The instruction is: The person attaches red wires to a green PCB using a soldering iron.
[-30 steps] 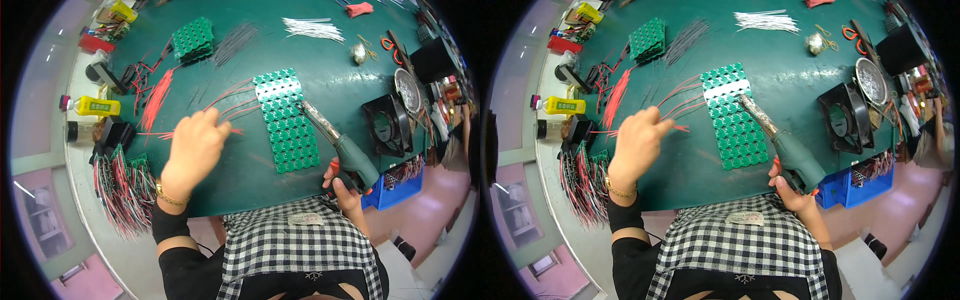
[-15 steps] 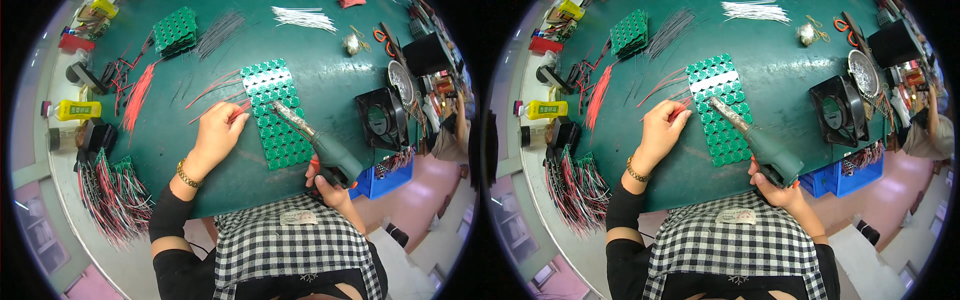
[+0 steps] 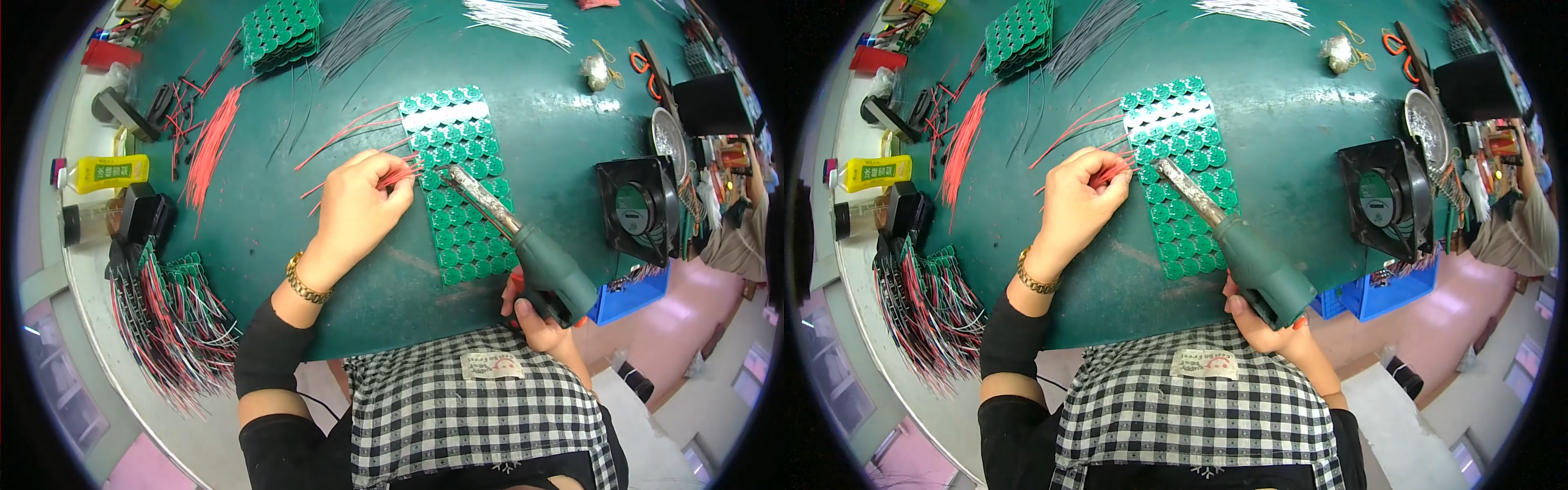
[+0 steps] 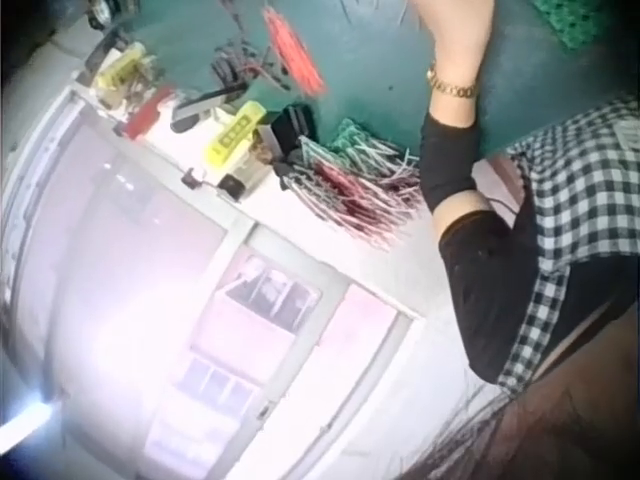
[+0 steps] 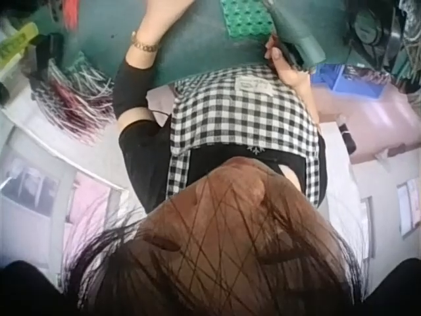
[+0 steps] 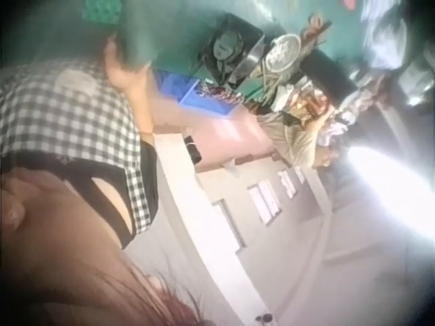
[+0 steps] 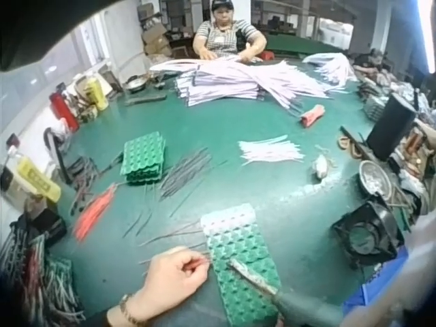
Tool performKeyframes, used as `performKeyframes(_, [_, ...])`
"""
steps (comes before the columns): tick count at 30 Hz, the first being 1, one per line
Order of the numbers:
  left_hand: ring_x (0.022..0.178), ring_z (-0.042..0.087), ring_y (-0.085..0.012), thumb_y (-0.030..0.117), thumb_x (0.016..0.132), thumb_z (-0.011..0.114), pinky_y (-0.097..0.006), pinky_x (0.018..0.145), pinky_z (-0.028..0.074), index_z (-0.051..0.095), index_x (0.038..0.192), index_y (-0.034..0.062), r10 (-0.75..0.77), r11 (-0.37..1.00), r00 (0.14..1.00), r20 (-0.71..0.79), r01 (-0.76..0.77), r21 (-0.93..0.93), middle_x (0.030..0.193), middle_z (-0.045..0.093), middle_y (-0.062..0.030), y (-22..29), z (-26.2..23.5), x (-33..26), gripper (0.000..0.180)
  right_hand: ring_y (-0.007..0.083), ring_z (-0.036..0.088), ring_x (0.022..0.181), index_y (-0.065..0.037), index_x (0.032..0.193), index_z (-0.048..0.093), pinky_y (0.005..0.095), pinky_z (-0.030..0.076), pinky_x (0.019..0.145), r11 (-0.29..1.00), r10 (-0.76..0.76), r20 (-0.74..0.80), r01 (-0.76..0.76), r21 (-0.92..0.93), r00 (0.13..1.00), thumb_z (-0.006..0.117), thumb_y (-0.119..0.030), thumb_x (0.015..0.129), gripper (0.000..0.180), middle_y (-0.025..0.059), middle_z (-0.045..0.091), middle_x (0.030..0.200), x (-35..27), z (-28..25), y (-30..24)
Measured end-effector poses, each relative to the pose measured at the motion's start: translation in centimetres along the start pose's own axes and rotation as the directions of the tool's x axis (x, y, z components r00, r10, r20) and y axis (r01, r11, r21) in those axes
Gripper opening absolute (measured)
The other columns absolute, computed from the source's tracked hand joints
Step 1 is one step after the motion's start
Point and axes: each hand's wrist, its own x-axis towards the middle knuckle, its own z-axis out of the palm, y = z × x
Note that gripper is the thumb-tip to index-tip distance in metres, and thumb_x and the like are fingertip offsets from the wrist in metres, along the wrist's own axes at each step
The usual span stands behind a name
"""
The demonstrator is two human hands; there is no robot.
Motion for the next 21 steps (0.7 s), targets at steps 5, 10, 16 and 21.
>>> performKeyframes(5, [0.053, 0.056, -0.0119, 0.005, 0.072, 0.066, -0.026, 0.051, 0.046, 0.065, 0.077, 0.0014, 0.011, 0.999, 1.0, -0.005, -0.01, 0.047, 0.072, 0.062, -0.0057, 0.0, 0.1, 0.2, 0.007, 0.0147, 0.058, 0.066, -0.001, 0.103, 0.056, 0.0287, 0.048, 0.058, 0.986, 0.036, -0.018, -0.039, -0.162, 0.999, 0.059, -0.009, 0.08, 0.024, 0.0077, 0.059, 0.08, -0.4, 0.2, 0.3])
performKeyframes(10, [0.052, 0.055, -0.0122, 0.006, 0.071, 0.066, -0.026, 0.05, 0.045, 0.065, 0.076, 0.0021, -0.022, 1.0, 1.0, 0.02, 0.022, 0.021, 0.071, 0.062, -0.0054, 0.1, 0.0, 0.2, 0.006, 0.0132, 0.055, 0.065, -0.001, 0.104, 0.054, 0.0272, 0.045, 0.057, 0.94, -0.018, 0.049, 0.034, -0.338, 0.999, 0.059, -0.016, 0.081, 0.028, 0.0066, 0.056, 0.078, -0.2, -0.2, 0.8])
performKeyframes(16, [0.051, 0.055, -0.0124, 0.006, 0.071, 0.066, -0.026, 0.05, 0.044, 0.065, 0.075, 0.0036, -0.015, 0.999, 1.0, 0.01, 0.015, 0.041, 0.07, 0.062, -0.0051, -0.3, 0.1, 0.1, 0.005, 0.012, 0.055, 0.067, -0.002, 0.097, 0.055, 0.0272, 0.046, 0.06, 0.937, 0.02, 0.05, -0.002, -0.349, 0.999, 0.06, -0.019, 0.082, 0.023, 0.0055, 0.056, 0.082, 0.1, 0.0, 0.7])
performKeyframes(21, [0.051, 0.056, -0.0136, 0.007, 0.07, 0.066, -0.026, 0.05, 0.045, 0.065, 0.075, 0.0036, -0.006, 0.999, 1.0, -0.005, 0.006, 0.041, 0.07, 0.063, -0.0056, -0.4, 0.2, 0.1, 0.005, 0.0233, 0.062, 0.063, -0.003, 0.088, 0.063, 0.0321, 0.05, 0.06, 0.935, -0.045, -0.022, 0.034, -0.354, 0.999, 0.063, -0.003, 0.069, 0.02, 0.0081, 0.063, 0.077, 0.2, 0.3, 0.2])
